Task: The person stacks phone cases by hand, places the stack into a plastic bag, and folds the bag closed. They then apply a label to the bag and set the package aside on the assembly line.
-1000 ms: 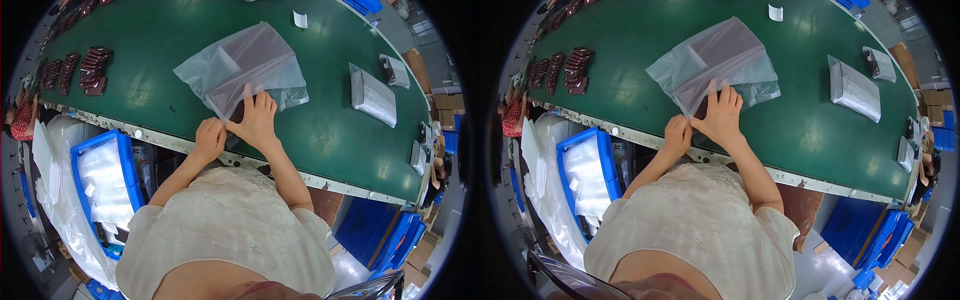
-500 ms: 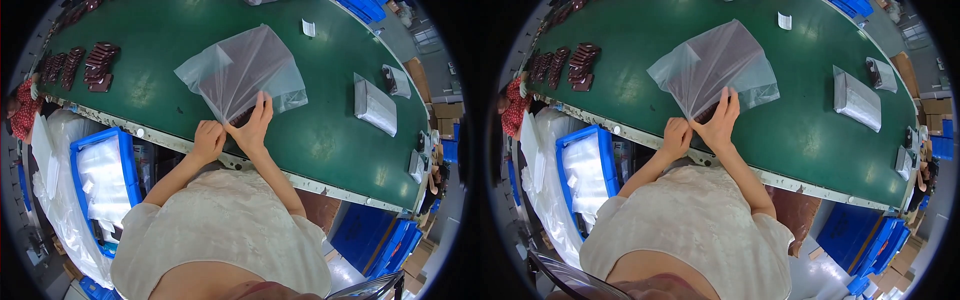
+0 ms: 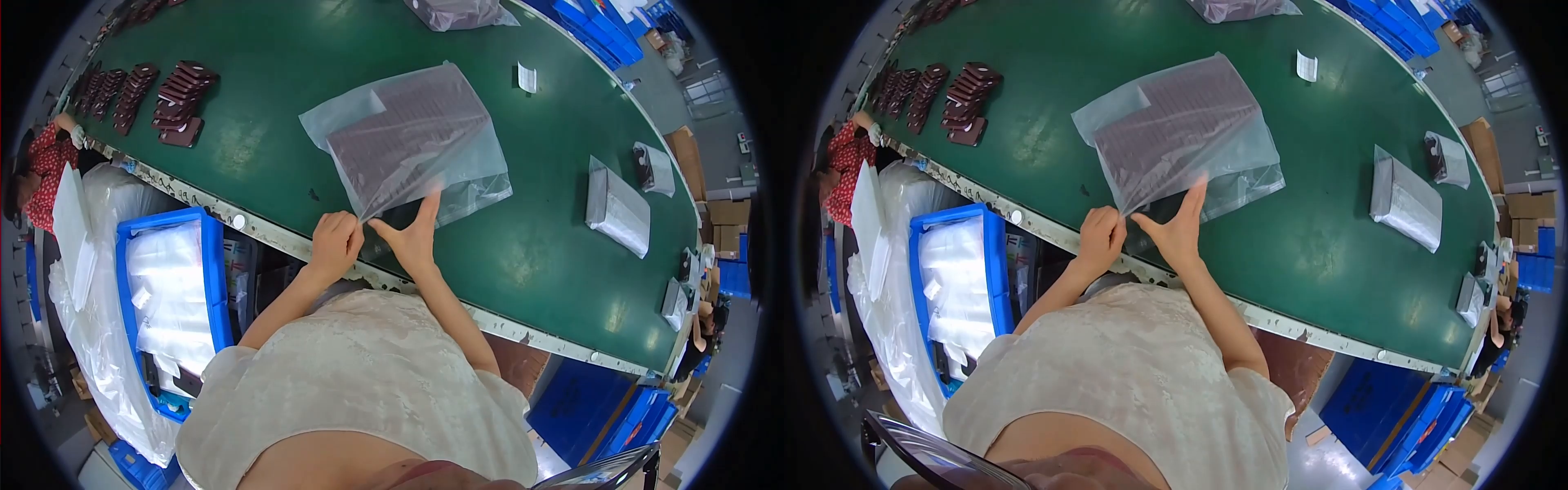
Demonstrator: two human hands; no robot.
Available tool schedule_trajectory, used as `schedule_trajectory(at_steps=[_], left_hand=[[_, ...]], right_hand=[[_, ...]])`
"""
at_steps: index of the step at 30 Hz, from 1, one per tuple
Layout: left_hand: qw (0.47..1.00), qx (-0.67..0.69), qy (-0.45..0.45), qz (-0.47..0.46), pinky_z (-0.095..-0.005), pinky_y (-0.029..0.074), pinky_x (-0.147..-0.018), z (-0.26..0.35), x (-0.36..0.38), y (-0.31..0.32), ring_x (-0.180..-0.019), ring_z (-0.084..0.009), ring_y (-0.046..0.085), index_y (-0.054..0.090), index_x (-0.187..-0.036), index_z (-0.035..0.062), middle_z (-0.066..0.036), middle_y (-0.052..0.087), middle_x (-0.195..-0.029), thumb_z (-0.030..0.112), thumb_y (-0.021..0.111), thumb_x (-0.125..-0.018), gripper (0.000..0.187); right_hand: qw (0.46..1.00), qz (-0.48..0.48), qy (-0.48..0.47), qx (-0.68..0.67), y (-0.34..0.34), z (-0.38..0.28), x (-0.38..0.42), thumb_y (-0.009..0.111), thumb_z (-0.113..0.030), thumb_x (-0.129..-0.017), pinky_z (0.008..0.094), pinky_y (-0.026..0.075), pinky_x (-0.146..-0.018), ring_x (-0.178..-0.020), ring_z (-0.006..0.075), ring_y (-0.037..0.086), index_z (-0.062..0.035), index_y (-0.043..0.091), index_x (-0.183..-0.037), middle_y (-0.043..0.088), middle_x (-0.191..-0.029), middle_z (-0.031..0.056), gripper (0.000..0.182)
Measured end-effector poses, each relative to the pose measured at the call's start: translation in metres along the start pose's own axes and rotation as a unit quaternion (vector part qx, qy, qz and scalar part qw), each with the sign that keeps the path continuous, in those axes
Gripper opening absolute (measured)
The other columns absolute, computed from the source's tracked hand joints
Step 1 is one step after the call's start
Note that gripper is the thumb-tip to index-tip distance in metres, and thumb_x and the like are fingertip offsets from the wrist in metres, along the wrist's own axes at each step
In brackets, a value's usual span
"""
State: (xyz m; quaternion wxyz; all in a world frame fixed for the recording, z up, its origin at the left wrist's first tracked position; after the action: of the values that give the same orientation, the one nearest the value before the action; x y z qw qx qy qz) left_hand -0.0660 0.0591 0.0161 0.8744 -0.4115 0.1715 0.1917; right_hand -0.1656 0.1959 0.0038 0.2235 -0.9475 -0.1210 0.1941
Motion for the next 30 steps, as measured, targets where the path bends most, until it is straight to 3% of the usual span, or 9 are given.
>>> schedule_trajectory(at_steps=[4, 8, 12, 15, 20, 24, 26, 28, 30], left_hand=[[0.996, 0.045, 0.078, -0.015, -0.0396, 0.043, -0.067, 0.011, 0.006, 0.010, -0.069, -0.0311, 0.055, 0.049, -0.076, 0.0045, -0.011, 0.053, -0.073, 0.000, 0.065, -0.077, 0.017], [0.994, 0.012, 0.102, -0.042, -0.0383, 0.043, -0.068, -0.003, -0.006, 0.001, -0.069, -0.0292, 0.056, 0.049, -0.076, 0.0061, -0.009, 0.053, -0.071, 0.000, 0.066, -0.076, 0.018], [0.995, -0.037, 0.068, -0.058, -0.0375, 0.043, -0.068, -0.019, -0.011, -0.014, -0.067, -0.0283, 0.056, 0.049, -0.076, 0.0074, -0.007, 0.052, -0.070, 0.001, 0.066, -0.076, 0.018], [0.997, -0.042, 0.046, -0.048, -0.0371, 0.043, -0.068, -0.014, -0.006, -0.009, -0.066, -0.0279, 0.056, 0.049, -0.075, 0.0082, -0.007, 0.052, -0.070, 0.002, 0.066, -0.075, 0.017], [0.997, -0.046, 0.026, -0.060, -0.0373, 0.043, -0.068, -0.020, 0.003, -0.019, -0.066, -0.0283, 0.057, 0.050, -0.075, 0.0082, -0.007, 0.053, -0.070, 0.003, 0.065, -0.075, 0.016], [0.996, -0.077, -0.007, -0.039, -0.0380, 0.044, -0.067, -0.038, 0.006, -0.044, -0.068, -0.0295, 0.058, 0.051, -0.076, 0.0073, -0.007, 0.055, -0.071, 0.003, 0.065, -0.075, 0.015], [0.991, -0.127, -0.042, -0.009, -0.0391, 0.044, -0.068, -0.051, 0.007, -0.074, -0.068, -0.0299, 0.058, 0.050, -0.076, 0.0071, -0.008, 0.054, -0.071, 0.003, 0.065, -0.076, 0.015], [0.981, -0.172, -0.082, 0.023, -0.0402, 0.044, -0.068, -0.064, 0.013, -0.097, -0.068, -0.0304, 0.059, 0.050, -0.076, 0.0070, -0.008, 0.054, -0.070, 0.003, 0.065, -0.076, 0.015], [0.966, -0.220, -0.132, 0.043, -0.0433, 0.046, -0.070, -0.079, 0.017, -0.112, -0.073, -0.0324, 0.061, 0.056, -0.082, 0.0075, -0.009, 0.059, -0.073, 0.005, 0.065, -0.080, 0.009]], right_hand=[[0.999, -0.033, 0.031, -0.031, 0.027, 0.016, -0.001, 0.089, -0.043, -0.067, 0.0570, 0.025, -0.111, -0.140, 0.0437, 0.030, 0.0105, 0.009, -0.152, 0.029, -0.149, 0.0329, 0.128], [0.986, 0.035, -0.005, 0.164, 0.065, 0.010, -0.012, 0.084, -0.054, -0.067, 0.0602, 0.025, -0.109, -0.136, 0.0439, 0.035, 0.0101, 0.010, -0.152, 0.037, -0.146, 0.0300, 0.129], [0.987, -0.057, -0.006, 0.149, 0.063, -0.016, -0.029, 0.078, -0.062, -0.069, 0.0606, 0.027, -0.104, -0.127, 0.0423, 0.044, 0.0096, 0.011, -0.152, 0.043, -0.141, 0.0251, 0.128], [0.957, -0.140, -0.002, 0.254, 0.063, -0.028, -0.035, 0.076, -0.064, -0.071, 0.0569, 0.032, -0.099, -0.117, 0.0392, 0.049, 0.0095, 0.014, -0.152, 0.049, -0.133, 0.0221, 0.126], [0.934, -0.079, -0.025, 0.346, 0.081, -0.025, -0.045, 0.073, -0.064, -0.074, 0.0550, 0.036, -0.094, -0.113, 0.0375, 0.051, 0.0054, 0.021, -0.152, 0.054, -0.124, 0.0204, 0.116], [0.948, -0.049, -0.082, 0.304, 0.092, -0.021, -0.047, 0.070, -0.060, -0.080, 0.0531, 0.039, -0.091, -0.110, 0.0369, 0.053, -0.0001, 0.041, -0.145, 0.059, -0.114, 0.0181, 0.093], [0.969, -0.043, -0.199, 0.141, 0.066, -0.025, -0.040, 0.074, -0.048, -0.083, 0.0507, 0.039, -0.090, -0.105, 0.0371, 0.054, -0.0036, 0.055, -0.134, 0.062, -0.107, 0.0165, 0.070], [0.957, -0.017, -0.221, 0.189, 0.033, -0.007, -0.036, 0.079, -0.035, -0.080, 0.0480, 0.039, -0.092, -0.106, 0.0364, 0.055, -0.0036, 0.058, -0.128, 0.063, -0.108, 0.0165, 0.061], [0.952, 0.115, -0.186, 0.213, -0.013, 0.006, -0.031, 0.081, -0.023, -0.079, 0.0502, 0.037, -0.098, -0.112, 0.0350, 0.054, -0.0068, 0.060, -0.127, 0.063, -0.115, 0.0150, 0.055]])
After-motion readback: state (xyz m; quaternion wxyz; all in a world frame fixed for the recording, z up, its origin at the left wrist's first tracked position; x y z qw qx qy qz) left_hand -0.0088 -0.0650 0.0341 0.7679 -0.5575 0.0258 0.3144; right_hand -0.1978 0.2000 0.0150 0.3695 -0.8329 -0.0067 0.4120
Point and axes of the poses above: each hand's wrist, its own x-axis away from the middle knuckle, its own y-axis out of the palm, z = x × y, the point moved 5 cm from there along -x, towards the middle knuckle
